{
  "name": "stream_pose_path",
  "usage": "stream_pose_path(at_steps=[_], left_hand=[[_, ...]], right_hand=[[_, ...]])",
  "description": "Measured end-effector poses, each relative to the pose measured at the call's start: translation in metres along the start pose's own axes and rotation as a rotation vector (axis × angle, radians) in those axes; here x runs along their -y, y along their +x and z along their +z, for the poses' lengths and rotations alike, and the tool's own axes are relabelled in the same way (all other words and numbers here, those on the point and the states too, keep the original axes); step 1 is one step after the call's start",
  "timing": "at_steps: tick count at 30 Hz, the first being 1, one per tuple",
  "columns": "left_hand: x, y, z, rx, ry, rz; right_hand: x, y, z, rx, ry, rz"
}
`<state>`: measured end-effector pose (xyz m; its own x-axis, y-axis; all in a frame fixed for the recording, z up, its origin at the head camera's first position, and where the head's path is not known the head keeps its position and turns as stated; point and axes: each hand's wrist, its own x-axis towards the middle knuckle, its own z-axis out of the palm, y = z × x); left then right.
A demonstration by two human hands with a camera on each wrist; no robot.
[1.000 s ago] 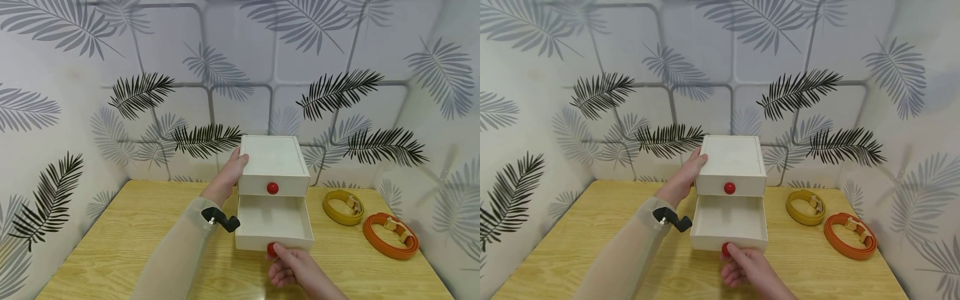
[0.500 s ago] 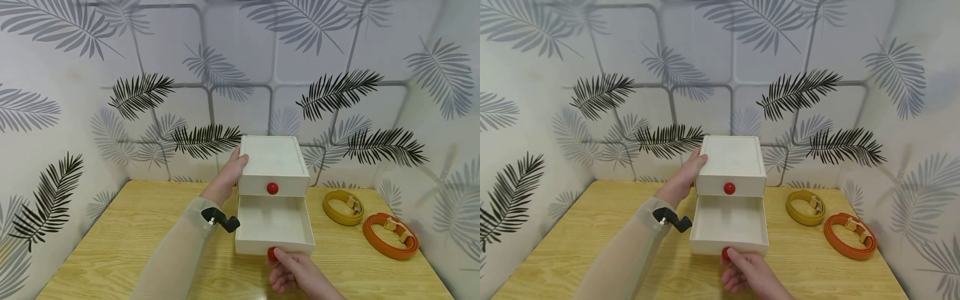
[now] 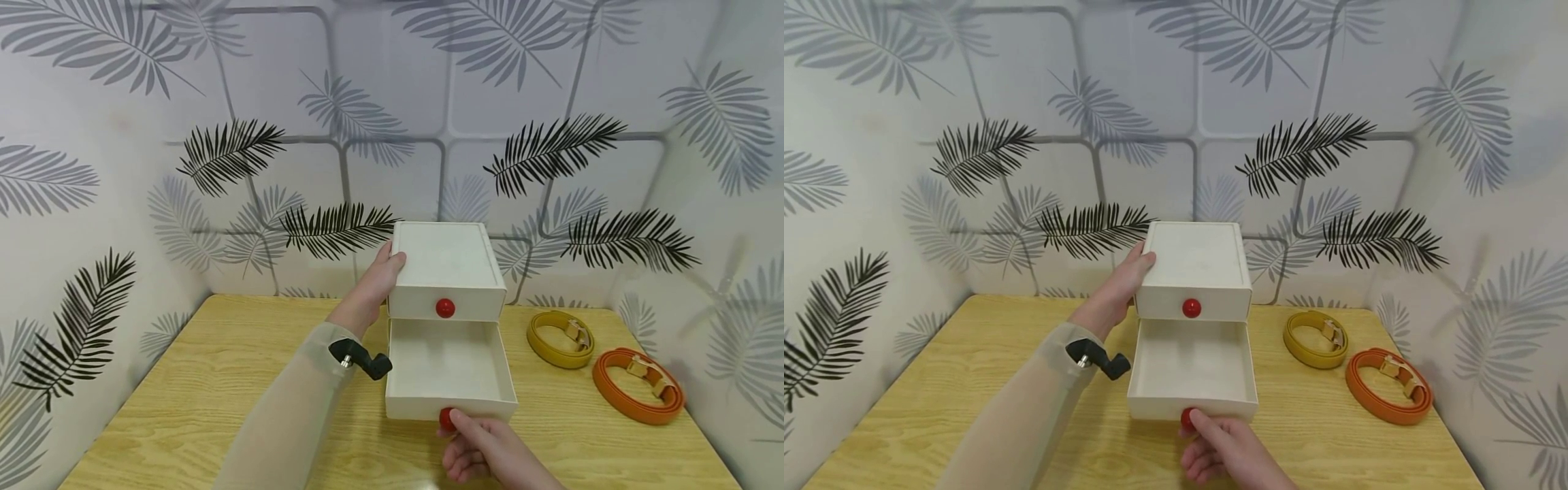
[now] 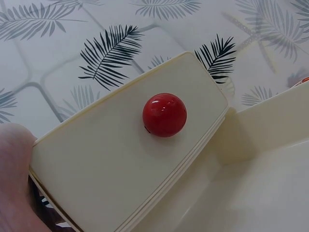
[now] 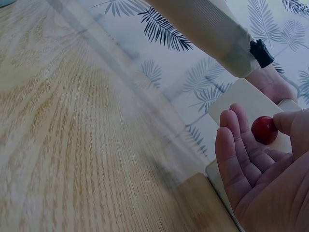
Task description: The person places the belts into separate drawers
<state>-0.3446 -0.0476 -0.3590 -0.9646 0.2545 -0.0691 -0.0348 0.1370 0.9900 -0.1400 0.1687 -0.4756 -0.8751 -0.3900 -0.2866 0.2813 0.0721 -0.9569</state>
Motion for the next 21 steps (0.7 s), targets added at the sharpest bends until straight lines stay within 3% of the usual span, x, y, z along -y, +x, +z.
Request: stream_pose_path(at_steps=[21], left_hand=[[0.0027,0.0005,-0.0003,-0.002,0.005,0.004]], right_hand=[[0.0026,-0.0022,0.002,0.013,-0.002,-0.007]])
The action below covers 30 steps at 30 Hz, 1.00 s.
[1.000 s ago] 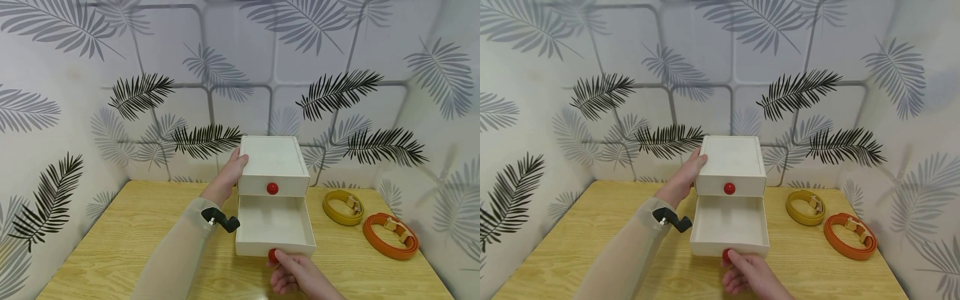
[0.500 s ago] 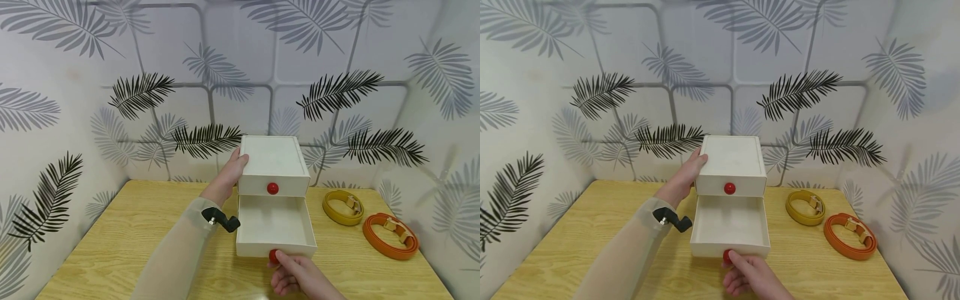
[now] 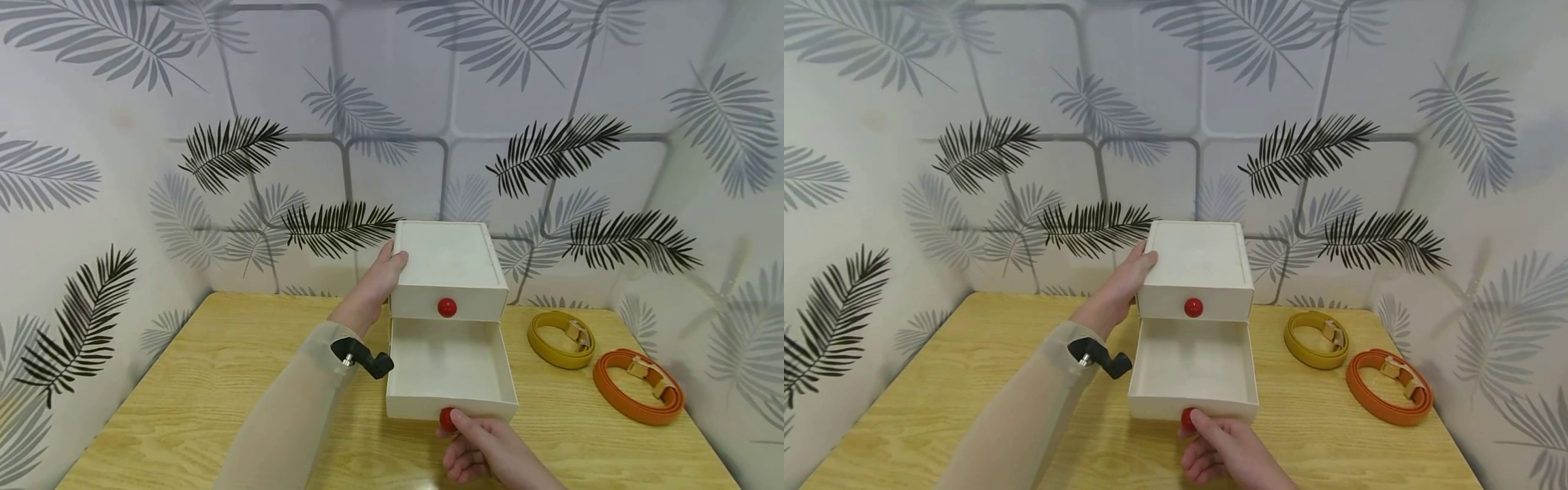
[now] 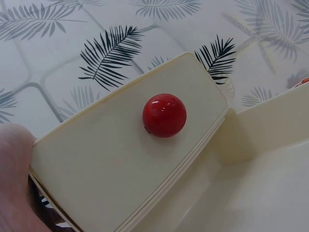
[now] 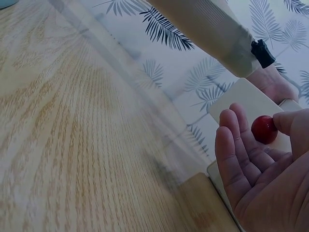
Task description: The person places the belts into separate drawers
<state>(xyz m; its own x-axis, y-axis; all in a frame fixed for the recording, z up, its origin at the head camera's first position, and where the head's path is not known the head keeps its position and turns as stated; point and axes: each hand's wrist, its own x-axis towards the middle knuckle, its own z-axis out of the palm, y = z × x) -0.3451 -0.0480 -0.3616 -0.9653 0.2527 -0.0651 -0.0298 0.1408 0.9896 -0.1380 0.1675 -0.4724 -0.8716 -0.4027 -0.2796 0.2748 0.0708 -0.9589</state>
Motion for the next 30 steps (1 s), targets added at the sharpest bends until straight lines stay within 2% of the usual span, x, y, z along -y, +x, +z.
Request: stream_pose_path(at_steps=[14,30], left_hand=[[0.0,0.001,0.001,-0.007,0.0,0.003],[0.0,0.001,0.0,0.002,-0.001,0.005]], right_hand=[[0.0,-0.001,-0.002,0.024,0.002,0.017],[-0.004,-0.011,-0.016,0.018,-0.034,0.077]])
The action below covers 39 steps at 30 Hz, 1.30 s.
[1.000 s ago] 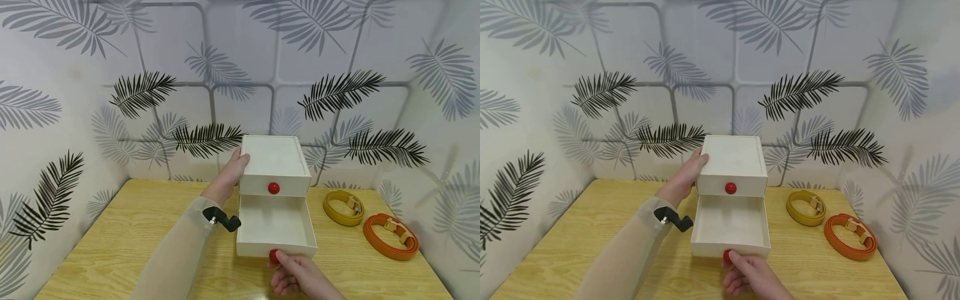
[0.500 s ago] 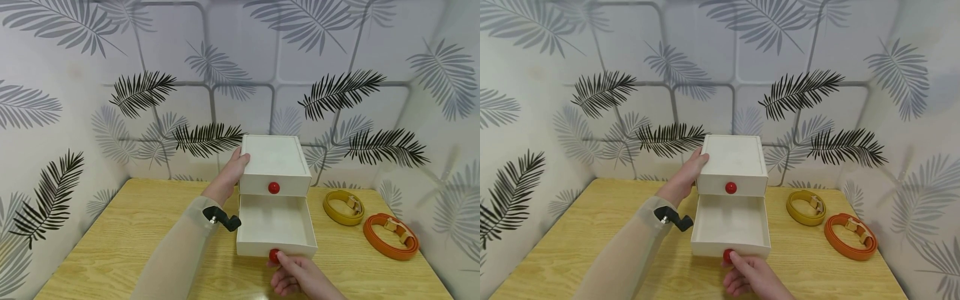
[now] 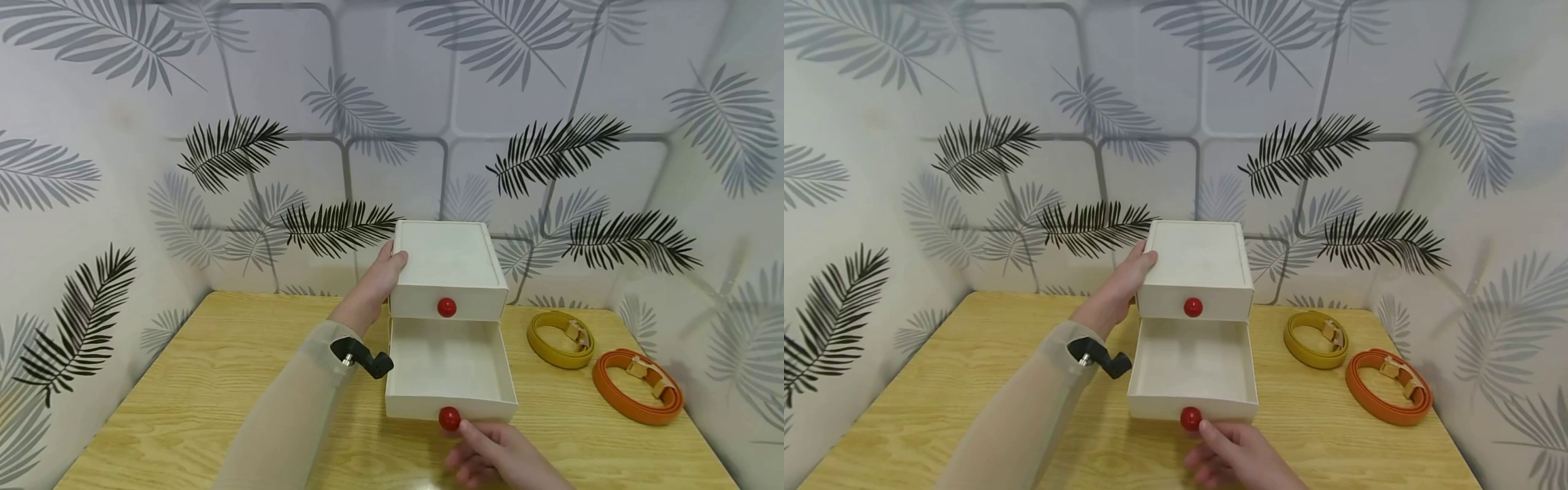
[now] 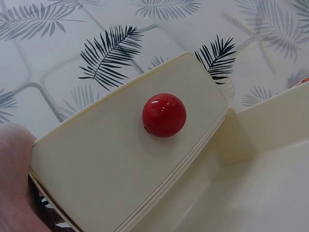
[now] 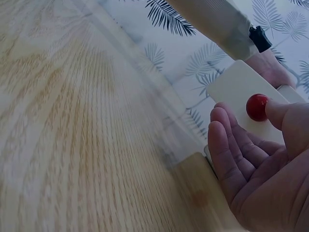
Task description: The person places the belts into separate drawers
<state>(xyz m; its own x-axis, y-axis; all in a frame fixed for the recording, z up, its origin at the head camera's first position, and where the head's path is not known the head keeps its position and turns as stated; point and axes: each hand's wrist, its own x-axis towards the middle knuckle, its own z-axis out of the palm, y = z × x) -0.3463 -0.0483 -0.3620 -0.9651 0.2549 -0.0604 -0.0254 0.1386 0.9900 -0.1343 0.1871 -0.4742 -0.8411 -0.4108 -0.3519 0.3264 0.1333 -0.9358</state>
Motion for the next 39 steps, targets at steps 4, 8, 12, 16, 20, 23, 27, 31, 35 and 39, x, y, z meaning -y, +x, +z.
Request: stream_pose_path(at_steps=[4,8,12,16,20,23,27,31,35,39], left_hand=[[0.0,0.0,0.0,-0.002,0.002,-0.002],[0.0,0.001,0.001,-0.007,0.009,-0.006],[0.001,0.001,0.001,-0.012,0.008,-0.007],[0.001,0.001,0.001,-0.007,0.005,-0.008],[0.001,0.001,0.001,-0.004,0.004,-0.007],[0.001,0.001,0.0,-0.008,0.004,-0.002],[0.001,0.001,0.0,-0.013,0.002,0.003],[0.0,0.0,0.0,-0.01,0.004,-0.002],[0.0,-0.001,0.0,-0.008,0.007,-0.004],[0.0,0.0,0.0,-0.011,0.006,-0.004]], right_hand=[[-0.003,-0.001,-0.005,-0.004,0.002,0.003],[-0.006,-0.002,-0.011,-0.005,0.007,0.002],[-0.008,-0.005,-0.018,-0.006,0.006,0.012],[-0.009,-0.009,-0.026,-0.008,-0.009,0.024],[-0.012,-0.013,-0.036,0.005,-0.031,0.025],[-0.014,-0.016,-0.044,0.002,-0.051,0.032],[-0.016,-0.019,-0.051,-0.023,-0.084,0.053],[-0.017,-0.02,-0.059,-0.044,-0.121,0.064],[-0.017,-0.022,-0.066,-0.084,-0.171,0.084],[-0.012,-0.022,-0.072,-0.151,-0.257,0.11]])
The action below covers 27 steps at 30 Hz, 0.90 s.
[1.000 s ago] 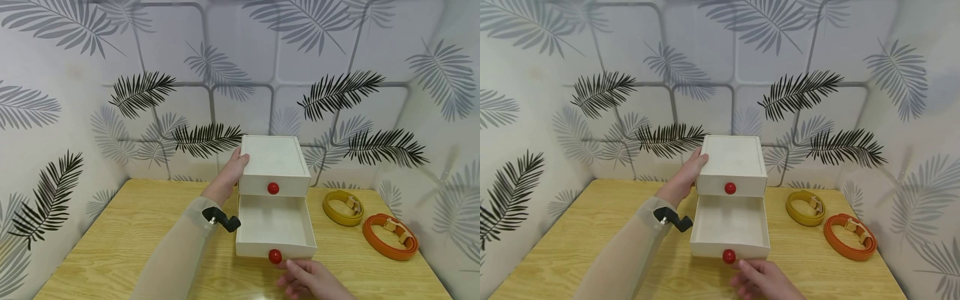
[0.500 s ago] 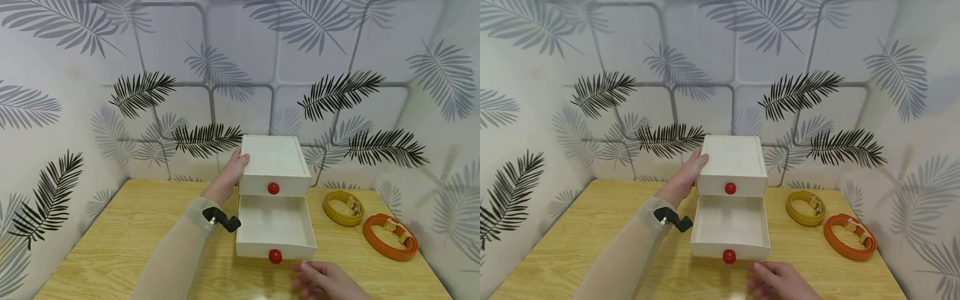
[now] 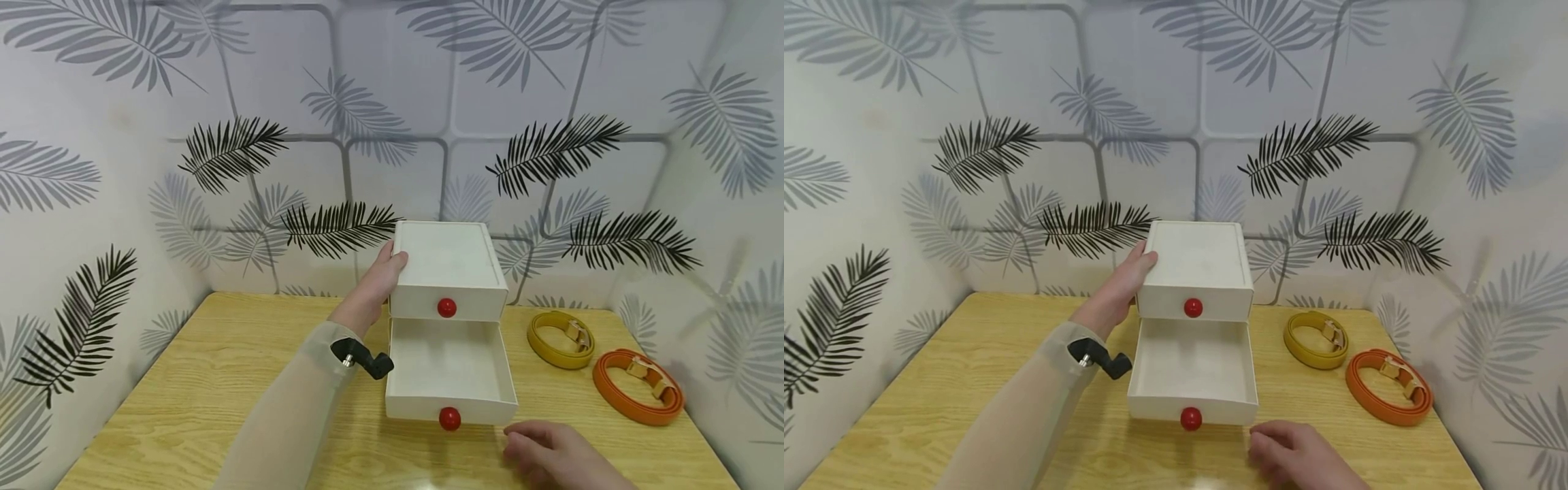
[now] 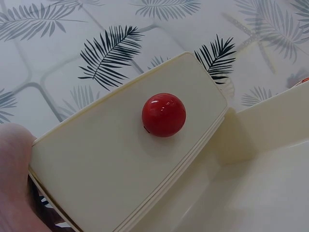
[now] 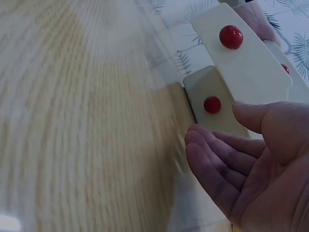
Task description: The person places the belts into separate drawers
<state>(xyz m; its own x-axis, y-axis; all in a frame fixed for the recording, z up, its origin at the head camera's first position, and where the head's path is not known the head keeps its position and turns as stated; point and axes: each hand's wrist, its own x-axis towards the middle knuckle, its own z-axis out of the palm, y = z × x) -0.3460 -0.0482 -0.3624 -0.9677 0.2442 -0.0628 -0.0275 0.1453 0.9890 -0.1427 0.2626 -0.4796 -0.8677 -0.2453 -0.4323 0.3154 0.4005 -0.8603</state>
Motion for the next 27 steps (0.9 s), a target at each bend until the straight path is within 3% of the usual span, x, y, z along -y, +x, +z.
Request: stream_pose_path(at_steps=[11,20,27], left_hand=[[0.0,-0.001,0.0,0.003,-0.004,0.0],[-0.001,0.001,0.0,0.0,-0.007,-0.007],[-0.001,0.0,0.0,0.007,-0.01,-0.002]], right_hand=[[0.01,0.001,-0.008,-0.246,-0.364,0.029],[0.007,0.003,-0.013,-0.392,-0.596,-0.141],[0.005,0.004,-0.02,-0.459,-0.717,-0.206]])
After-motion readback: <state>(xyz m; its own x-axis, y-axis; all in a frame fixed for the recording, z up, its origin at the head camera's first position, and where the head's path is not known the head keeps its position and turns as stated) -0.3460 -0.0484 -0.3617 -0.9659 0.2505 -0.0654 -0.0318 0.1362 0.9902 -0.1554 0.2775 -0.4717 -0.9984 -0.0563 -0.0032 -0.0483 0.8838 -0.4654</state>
